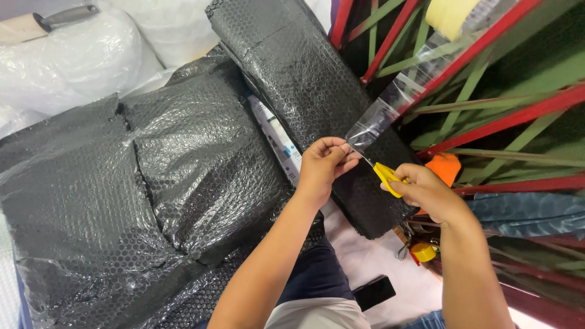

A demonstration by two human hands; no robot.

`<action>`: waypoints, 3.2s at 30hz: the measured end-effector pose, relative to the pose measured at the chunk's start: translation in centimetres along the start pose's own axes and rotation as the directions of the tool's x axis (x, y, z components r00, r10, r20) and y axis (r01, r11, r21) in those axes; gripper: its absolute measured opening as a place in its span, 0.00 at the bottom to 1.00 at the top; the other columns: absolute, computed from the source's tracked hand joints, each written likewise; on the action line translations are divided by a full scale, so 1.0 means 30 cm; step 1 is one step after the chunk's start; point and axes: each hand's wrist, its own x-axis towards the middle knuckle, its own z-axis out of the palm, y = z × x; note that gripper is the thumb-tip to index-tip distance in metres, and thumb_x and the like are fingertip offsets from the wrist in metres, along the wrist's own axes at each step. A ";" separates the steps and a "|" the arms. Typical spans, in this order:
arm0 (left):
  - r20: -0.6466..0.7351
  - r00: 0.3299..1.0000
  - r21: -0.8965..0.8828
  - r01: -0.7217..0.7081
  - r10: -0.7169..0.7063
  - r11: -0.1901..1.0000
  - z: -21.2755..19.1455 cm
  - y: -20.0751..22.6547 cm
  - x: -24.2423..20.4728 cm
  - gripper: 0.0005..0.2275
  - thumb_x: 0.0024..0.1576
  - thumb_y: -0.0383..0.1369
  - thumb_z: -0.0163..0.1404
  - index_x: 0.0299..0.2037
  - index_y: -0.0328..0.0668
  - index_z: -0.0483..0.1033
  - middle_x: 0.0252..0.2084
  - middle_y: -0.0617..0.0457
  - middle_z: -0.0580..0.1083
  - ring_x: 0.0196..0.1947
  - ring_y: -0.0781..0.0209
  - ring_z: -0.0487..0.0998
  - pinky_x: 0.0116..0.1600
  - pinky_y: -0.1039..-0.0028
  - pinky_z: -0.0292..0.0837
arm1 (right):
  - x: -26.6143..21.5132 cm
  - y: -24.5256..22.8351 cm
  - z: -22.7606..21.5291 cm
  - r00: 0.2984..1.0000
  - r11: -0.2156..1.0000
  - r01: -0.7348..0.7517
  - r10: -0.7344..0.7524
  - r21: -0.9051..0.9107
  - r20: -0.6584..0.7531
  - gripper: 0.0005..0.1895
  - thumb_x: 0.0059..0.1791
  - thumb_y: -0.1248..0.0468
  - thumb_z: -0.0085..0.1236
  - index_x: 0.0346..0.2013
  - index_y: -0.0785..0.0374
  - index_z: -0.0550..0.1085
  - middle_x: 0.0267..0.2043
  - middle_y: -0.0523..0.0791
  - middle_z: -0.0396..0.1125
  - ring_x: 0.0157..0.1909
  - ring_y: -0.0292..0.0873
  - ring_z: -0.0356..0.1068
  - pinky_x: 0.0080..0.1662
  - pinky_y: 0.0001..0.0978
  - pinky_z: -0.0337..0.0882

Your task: Wrapping a pillow in black bubble wrap and securing it with clear tape cut by scissors.

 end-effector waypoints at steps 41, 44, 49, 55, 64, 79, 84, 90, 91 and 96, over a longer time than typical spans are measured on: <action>0.059 0.997 -0.011 0.040 -0.039 0.999 -0.049 0.004 -0.037 0.06 0.55 0.20 0.56 0.41 0.29 0.75 0.32 0.43 0.79 0.35 0.54 0.84 0.45 0.67 0.85 | 0.016 -0.035 0.041 0.997 0.987 -0.038 0.047 -0.158 0.056 0.09 0.48 0.69 0.56 0.33 0.77 0.73 0.26 0.48 0.57 0.20 0.35 0.54 0.23 0.25 0.53; 0.062 0.997 0.004 0.047 -0.047 0.999 -0.045 0.003 -0.040 0.06 0.54 0.19 0.57 0.40 0.29 0.75 0.32 0.43 0.79 0.34 0.54 0.84 0.45 0.68 0.85 | 0.008 -0.055 0.048 0.997 0.987 -0.040 0.049 -0.156 0.057 0.09 0.48 0.69 0.56 0.33 0.76 0.73 0.27 0.48 0.58 0.20 0.35 0.53 0.23 0.26 0.53; 0.068 0.996 -0.011 0.058 -0.057 0.998 -0.053 -0.003 -0.033 0.06 0.54 0.19 0.56 0.40 0.29 0.75 0.32 0.42 0.79 0.34 0.53 0.84 0.44 0.69 0.86 | 0.007 -0.049 0.049 0.999 0.989 -0.032 0.037 -0.146 0.031 0.08 0.49 0.70 0.56 0.32 0.78 0.74 0.25 0.47 0.56 0.20 0.35 0.52 0.23 0.26 0.52; 0.059 0.996 -0.020 0.072 -0.071 0.997 -0.050 0.005 -0.048 0.06 0.54 0.19 0.56 0.40 0.28 0.74 0.32 0.42 0.79 0.35 0.52 0.85 0.44 0.68 0.86 | 0.016 -0.024 0.044 0.999 0.989 -0.045 0.043 -0.141 -0.016 0.07 0.48 0.72 0.58 0.31 0.78 0.74 0.23 0.45 0.56 0.19 0.34 0.52 0.23 0.24 0.50; 0.016 0.999 0.000 0.040 -0.040 0.999 -0.051 0.027 -0.086 0.05 0.56 0.19 0.53 0.41 0.26 0.74 0.32 0.40 0.77 0.36 0.47 0.84 0.44 0.65 0.85 | 0.014 -0.086 0.054 0.971 0.754 -0.237 0.190 -0.612 -0.143 0.24 0.47 0.52 0.64 0.48 0.69 0.76 0.43 0.55 0.75 0.45 0.53 0.74 0.45 0.43 0.72; -0.049 0.951 0.178 -0.291 0.304 0.940 -0.146 0.089 -0.244 0.04 0.59 0.20 0.52 0.42 0.28 0.73 0.33 0.47 0.70 0.35 0.51 0.84 0.42 0.70 0.86 | 0.124 -0.033 0.080 0.880 0.522 -0.409 0.010 -0.748 -0.474 0.33 0.45 0.41 0.64 0.60 0.49 0.74 0.43 0.40 0.77 0.56 0.51 0.73 0.55 0.49 0.71; 0.022 0.906 0.135 -0.421 0.422 0.897 -0.260 0.152 -0.350 0.07 0.60 0.18 0.47 0.46 0.31 0.68 0.37 0.46 0.73 0.38 0.59 0.81 0.44 0.76 0.79 | 0.050 -0.102 0.161 0.856 0.572 -0.111 -0.360 -0.813 -0.370 0.22 0.48 0.60 0.68 0.51 0.72 0.77 0.35 0.53 0.76 0.38 0.59 0.74 0.44 0.45 0.71; 0.035 0.905 0.077 -0.425 0.424 0.902 -0.401 0.164 -0.474 0.12 0.58 0.15 0.45 0.50 0.34 0.65 0.38 0.49 0.71 0.40 0.57 0.81 0.46 0.73 0.79 | -0.140 -0.257 0.424 0.703 0.514 0.456 -0.708 -0.726 -0.060 0.19 0.49 0.79 0.64 0.55 0.74 0.76 0.48 0.54 0.70 0.31 0.45 0.66 0.38 0.34 0.68; 0.059 0.915 0.053 -0.402 0.399 0.914 -0.431 0.162 -0.503 0.15 0.57 0.15 0.45 0.52 0.35 0.64 0.38 0.50 0.70 0.40 0.58 0.80 0.46 0.73 0.79 | -0.176 -0.283 0.494 0.661 0.483 0.597 -0.748 -0.641 0.052 0.20 0.48 0.80 0.65 0.55 0.73 0.76 0.52 0.56 0.68 0.37 0.46 0.68 0.42 0.34 0.71; -0.164 0.940 0.197 -0.266 0.299 0.944 -0.522 0.105 -0.658 0.14 0.56 0.17 0.50 0.52 0.31 0.68 0.33 0.46 0.71 0.33 0.57 0.82 0.42 0.68 0.86 | -0.238 -0.216 0.780 0.428 0.250 0.865 -0.821 -0.435 0.377 0.15 0.45 0.70 0.66 0.46 0.56 0.80 0.49 0.46 0.72 0.40 0.47 0.76 0.40 0.36 0.76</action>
